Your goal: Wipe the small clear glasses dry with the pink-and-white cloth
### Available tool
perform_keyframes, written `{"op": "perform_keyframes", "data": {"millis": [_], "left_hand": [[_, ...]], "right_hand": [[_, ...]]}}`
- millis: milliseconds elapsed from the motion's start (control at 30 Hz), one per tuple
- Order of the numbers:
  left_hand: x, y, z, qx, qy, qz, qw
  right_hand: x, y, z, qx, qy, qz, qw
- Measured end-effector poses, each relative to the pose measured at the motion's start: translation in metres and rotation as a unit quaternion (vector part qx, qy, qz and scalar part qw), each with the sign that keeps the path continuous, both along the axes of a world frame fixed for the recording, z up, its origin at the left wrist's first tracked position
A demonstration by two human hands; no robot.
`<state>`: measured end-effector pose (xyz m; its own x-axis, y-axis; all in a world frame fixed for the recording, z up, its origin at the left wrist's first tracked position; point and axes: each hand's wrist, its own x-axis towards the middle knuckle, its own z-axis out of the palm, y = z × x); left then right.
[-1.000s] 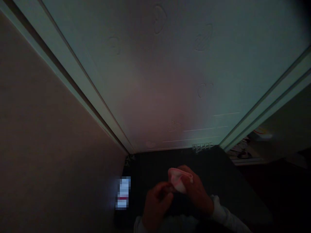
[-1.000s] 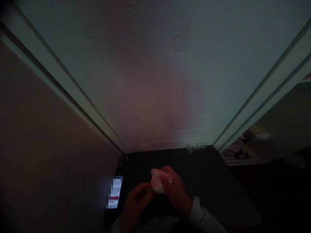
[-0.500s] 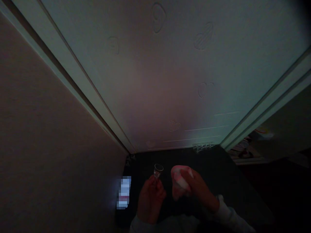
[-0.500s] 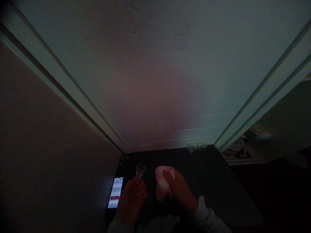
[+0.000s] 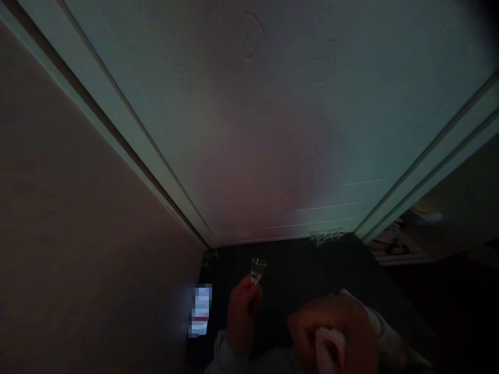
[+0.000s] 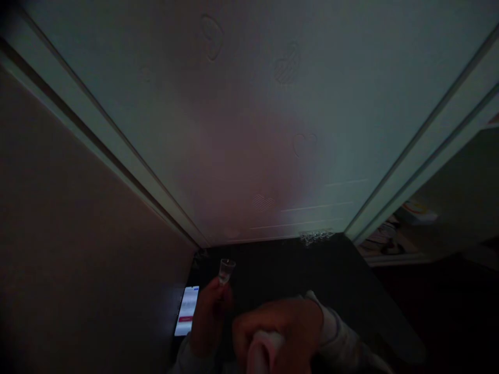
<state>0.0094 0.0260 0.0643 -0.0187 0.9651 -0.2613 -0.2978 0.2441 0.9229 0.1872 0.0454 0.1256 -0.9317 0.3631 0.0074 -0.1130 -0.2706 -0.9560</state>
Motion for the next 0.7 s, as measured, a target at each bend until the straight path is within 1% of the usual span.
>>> {"op": "perform_keyframes", "data": {"millis": [33,67,100,133,233,333,400,433,467,500,600,667,700], "left_hand": [[0.001,0.0,0.004,0.006,0.01,-0.005,1.0],[0.002,0.001,0.009,0.011,0.021,-0.011,1.0],[0.002,0.001,0.013,0.015,0.036,-0.016,0.999],[0.003,0.001,0.016,0.018,0.053,-0.019,0.998],[0.004,0.0,0.022,0.028,0.105,-0.028,0.994],[0.004,0.0,0.022,0.03,0.114,-0.045,0.992],[0.005,0.001,0.021,0.029,0.113,-0.05,0.992],[0.006,0.001,0.019,0.03,0.117,-0.047,0.992],[0.007,0.001,0.018,0.032,0.124,-0.042,0.991],[0.007,0.001,0.016,0.035,0.133,-0.036,0.99],[0.007,0.002,0.009,0.047,0.159,-0.004,0.986],[0.004,0.003,0.002,0.047,0.162,0.006,0.986],[0.002,0.006,-0.003,0.043,0.158,-0.001,0.986]], "right_hand": [[-0.004,0.001,-0.001,-0.025,0.009,-0.018,0.999],[-0.008,0.002,-0.003,-0.066,0.022,-0.099,0.993],[-0.012,0.001,-0.006,-0.11,0.032,-0.176,0.978],[-0.016,0.0,-0.01,-0.145,0.031,-0.187,0.971],[-0.02,-0.005,-0.014,-0.149,0.048,-0.137,0.978],[-0.019,-0.006,-0.008,-0.192,0.069,-0.17,0.964],[-0.019,-0.003,-0.004,-0.166,0.065,-0.145,0.973],[-0.02,-0.002,-0.003,-0.156,0.067,-0.141,0.975],[-0.021,-0.001,-0.004,-0.162,0.072,-0.149,0.973],[-0.022,0.0,-0.006,-0.17,0.086,-0.164,0.968],[-0.025,0.002,-0.02,-0.176,0.085,-0.155,0.968],[-0.024,0.002,-0.033,-0.192,0.064,-0.179,0.963],[-0.022,0.002,-0.041,-0.203,0.049,-0.204,0.956]]}}
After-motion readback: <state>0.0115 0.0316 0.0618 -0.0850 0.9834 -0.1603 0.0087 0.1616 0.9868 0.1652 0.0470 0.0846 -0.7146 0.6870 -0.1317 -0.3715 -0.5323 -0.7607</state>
